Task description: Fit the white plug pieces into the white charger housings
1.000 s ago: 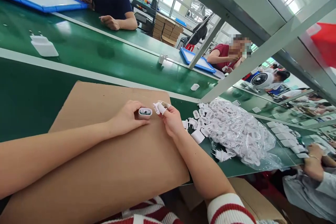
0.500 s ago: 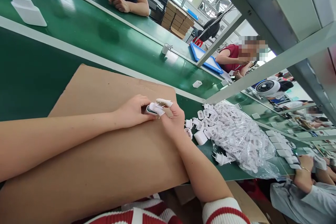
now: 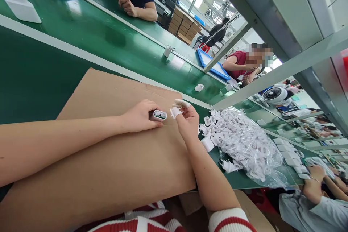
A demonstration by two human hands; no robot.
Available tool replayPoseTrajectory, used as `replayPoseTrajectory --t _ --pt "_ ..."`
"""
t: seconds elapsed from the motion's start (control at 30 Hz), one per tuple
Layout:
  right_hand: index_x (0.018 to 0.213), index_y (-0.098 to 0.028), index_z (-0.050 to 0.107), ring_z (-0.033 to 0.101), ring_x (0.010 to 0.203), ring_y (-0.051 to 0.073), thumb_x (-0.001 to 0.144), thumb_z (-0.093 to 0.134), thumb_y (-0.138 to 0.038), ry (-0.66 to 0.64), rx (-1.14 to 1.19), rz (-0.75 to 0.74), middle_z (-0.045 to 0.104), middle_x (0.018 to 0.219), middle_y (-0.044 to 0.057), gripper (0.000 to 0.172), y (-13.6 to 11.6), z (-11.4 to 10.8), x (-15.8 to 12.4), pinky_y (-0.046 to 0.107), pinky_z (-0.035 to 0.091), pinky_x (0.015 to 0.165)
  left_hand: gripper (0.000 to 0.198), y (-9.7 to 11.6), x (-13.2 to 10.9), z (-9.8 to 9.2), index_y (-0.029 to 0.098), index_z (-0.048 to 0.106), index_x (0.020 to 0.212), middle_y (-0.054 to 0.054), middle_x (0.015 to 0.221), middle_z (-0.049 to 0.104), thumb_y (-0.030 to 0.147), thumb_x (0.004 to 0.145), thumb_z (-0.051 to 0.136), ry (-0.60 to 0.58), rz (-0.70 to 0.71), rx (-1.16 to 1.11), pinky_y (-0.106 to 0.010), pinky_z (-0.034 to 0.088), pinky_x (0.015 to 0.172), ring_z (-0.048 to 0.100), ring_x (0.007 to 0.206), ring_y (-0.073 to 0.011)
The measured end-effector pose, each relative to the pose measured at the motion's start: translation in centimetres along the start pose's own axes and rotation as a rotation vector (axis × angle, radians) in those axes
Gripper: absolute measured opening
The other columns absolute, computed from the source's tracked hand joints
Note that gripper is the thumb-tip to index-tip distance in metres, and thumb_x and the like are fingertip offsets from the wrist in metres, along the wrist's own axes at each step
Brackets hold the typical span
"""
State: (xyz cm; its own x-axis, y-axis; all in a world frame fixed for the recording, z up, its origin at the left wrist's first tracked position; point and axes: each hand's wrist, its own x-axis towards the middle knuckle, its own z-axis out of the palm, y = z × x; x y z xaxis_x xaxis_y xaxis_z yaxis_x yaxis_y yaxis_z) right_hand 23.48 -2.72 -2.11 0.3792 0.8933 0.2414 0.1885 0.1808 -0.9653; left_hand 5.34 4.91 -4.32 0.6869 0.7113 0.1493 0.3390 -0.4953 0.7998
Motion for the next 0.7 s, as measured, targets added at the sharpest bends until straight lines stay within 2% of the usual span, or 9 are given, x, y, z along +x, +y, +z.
replayPoseTrajectory --t 0.07,0.17,0.23,0.33,0.43,0.57,0.7 --pt "0.101 -0.021 0.073 0.065 0.08 0.016 0.075 0.079 -0.034 -0.06 0.03 0.043 0.074 0.095 0.004 0.03 -0.2 -0.5 0.2 0.032 0.056 0.076 0.038 0.2 -0.1 -0.1 0.022 0.072 0.104 -0.004 0.106 0.07 0.044 0.074 0.074 -0.008 0.005 -0.003 -0.035 0.047 0.091 0.058 0.108 -0.0258" --pt "0.102 -0.022 0.073 0.068 0.09 0.018 0.072 0.082 -0.033 -0.199 0.029 0.024 0.073 0.103 0.005 0.033 -0.3 -1.0 0.2 0.035 0.056 0.086 0.03 0.2 0.0 -0.1 0.021 0.072 0.099 -0.004 0.098 0.07 0.042 0.077 0.069 -0.027 0.008 -0.002 -0.034 0.046 0.085 0.058 0.101 -0.025" --pt "0.102 -0.024 0.074 0.067 0.087 0.017 0.076 0.08 -0.03 -0.211 -0.078 -0.075 0.072 0.101 0.004 0.027 -0.4 -1.2 0.0 0.034 0.056 0.084 0.029 0.1 0.1 -0.1 0.02 0.072 0.094 -0.004 0.093 0.069 0.044 0.078 0.069 -0.031 0.017 0.004 -0.035 0.045 0.082 0.058 0.098 -0.025" --pt "0.102 -0.026 0.076 0.062 0.083 0.017 0.083 0.073 -0.024 -0.177 -0.396 -0.303 0.07 0.093 0.002 0.019 -0.6 -0.9 -0.2 0.031 0.053 0.078 0.029 -0.2 0.1 -0.1 0.021 0.072 0.089 -0.004 0.089 0.068 0.047 0.079 0.069 -0.03 0.03 0.005 -0.034 0.044 0.078 0.057 0.095 -0.0251" --pt "0.102 -0.026 0.076 0.061 0.091 0.02 0.085 0.068 -0.019 -0.236 -0.653 -0.459 0.071 0.092 0.003 0.02 -0.6 -0.4 -0.2 0.033 0.052 0.084 0.026 -0.4 0.2 -0.1 0.021 0.071 0.082 -0.003 0.087 0.068 0.047 0.079 0.069 -0.03 0.056 -0.012 -0.034 0.043 0.079 0.057 0.095 -0.0251" --pt "0.114 -0.024 0.071 0.062 0.1 0.021 0.089 0.061 -0.014 -0.335 -0.697 -0.487 0.072 0.103 0.005 0.028 -0.2 0.2 -0.2 0.034 0.052 0.088 0.024 -0.6 0.3 0.1 0.021 0.071 0.078 -0.004 0.084 0.067 0.045 0.08 0.07 -0.025 0.096 -0.017 -0.034 0.043 0.081 0.058 0.094 -0.0257" --pt "0.116 -0.024 0.07 0.064 0.1 0.021 0.09 0.057 -0.012 -0.305 -0.705 -0.525 0.072 0.104 0.006 0.032 0.2 0.2 -0.3 0.034 0.053 0.088 0.024 -0.7 0.3 0.2 0.021 0.07 0.075 -0.004 0.085 0.067 0.045 0.079 0.071 -0.011 0.096 -0.036 -0.034 0.044 0.081 0.058 0.095 -0.0261"
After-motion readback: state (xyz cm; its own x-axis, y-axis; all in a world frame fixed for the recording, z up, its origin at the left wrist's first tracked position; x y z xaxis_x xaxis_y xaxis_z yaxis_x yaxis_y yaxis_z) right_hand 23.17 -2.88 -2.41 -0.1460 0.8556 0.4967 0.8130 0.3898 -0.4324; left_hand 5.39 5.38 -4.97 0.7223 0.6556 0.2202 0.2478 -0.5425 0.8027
